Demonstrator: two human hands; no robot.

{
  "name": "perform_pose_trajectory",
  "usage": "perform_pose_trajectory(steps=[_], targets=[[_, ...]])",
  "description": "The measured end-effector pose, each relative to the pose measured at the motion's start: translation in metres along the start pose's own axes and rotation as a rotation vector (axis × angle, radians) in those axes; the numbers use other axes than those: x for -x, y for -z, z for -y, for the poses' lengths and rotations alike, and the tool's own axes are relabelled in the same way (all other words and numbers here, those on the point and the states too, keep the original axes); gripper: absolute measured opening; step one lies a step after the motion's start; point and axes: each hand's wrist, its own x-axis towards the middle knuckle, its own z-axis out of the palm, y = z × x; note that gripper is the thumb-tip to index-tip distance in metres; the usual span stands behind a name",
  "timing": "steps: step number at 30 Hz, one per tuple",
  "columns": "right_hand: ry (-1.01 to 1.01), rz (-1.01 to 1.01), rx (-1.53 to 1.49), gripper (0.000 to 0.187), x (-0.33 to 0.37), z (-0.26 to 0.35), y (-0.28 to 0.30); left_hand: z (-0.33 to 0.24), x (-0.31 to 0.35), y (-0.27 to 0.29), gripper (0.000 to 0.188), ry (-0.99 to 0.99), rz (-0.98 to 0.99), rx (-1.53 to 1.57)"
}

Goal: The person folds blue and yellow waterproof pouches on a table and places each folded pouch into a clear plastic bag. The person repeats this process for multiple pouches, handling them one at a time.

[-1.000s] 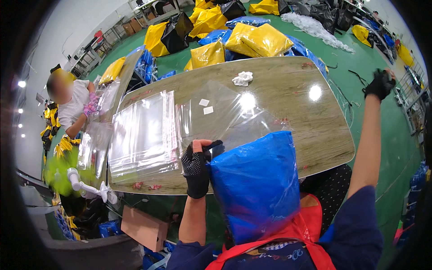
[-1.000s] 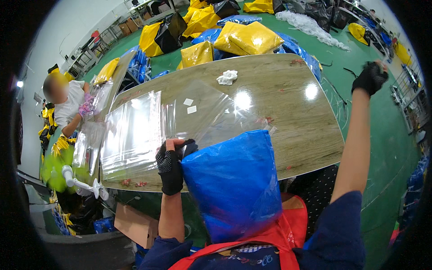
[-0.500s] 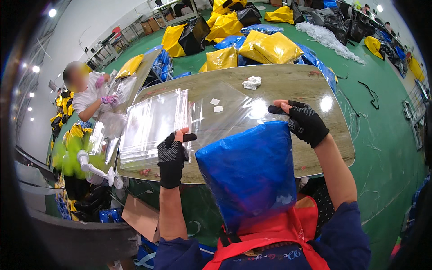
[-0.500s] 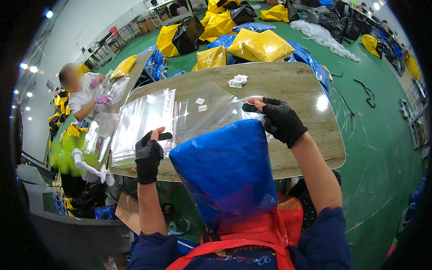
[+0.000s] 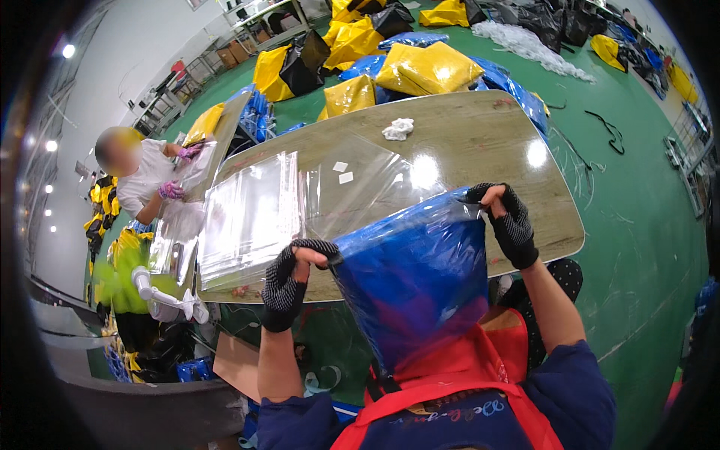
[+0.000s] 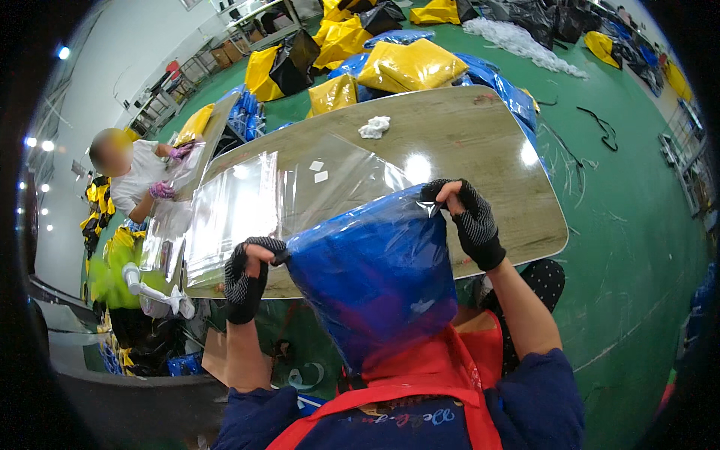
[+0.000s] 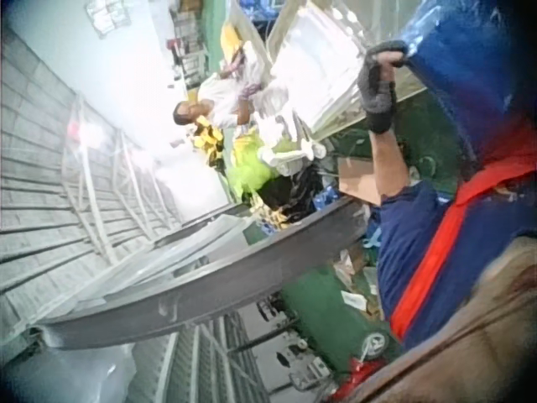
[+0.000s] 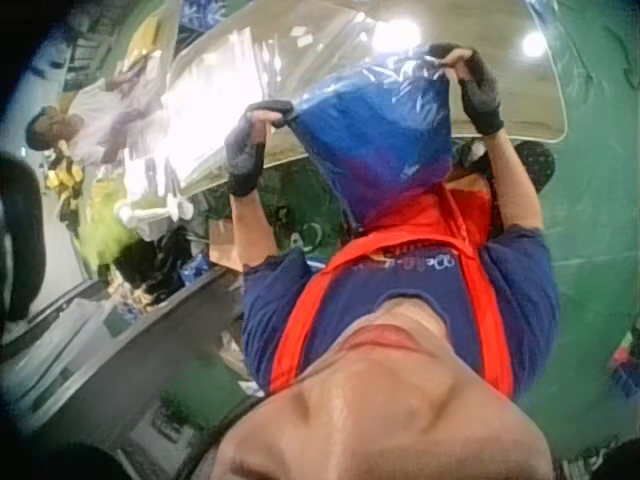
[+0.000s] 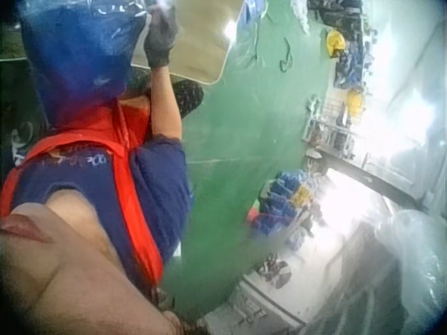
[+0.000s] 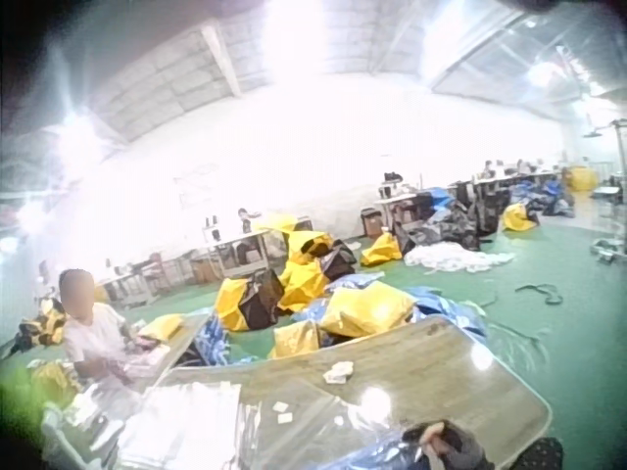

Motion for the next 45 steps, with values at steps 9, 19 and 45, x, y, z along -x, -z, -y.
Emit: perform_pose_trajectory(steps=[9,19,45], targets=[[0.082,-0.131,0.386,0.014,0.053,-0.052,0.006,-0.005,0.003,-0.007,0.034,-0.164,0.296,-1.037],[0.076,-0.105,0.502,0.014,0.068,-0.063,0.006,0.015,-0.084,-0.002,0.040,-0.267,0.335,-0.854],[-0.619,0.480,0.768,0.052,-0.128,0.056,0.016,0.112,0.046,0.052,0.029,0.337,-0.473,-0.095]])
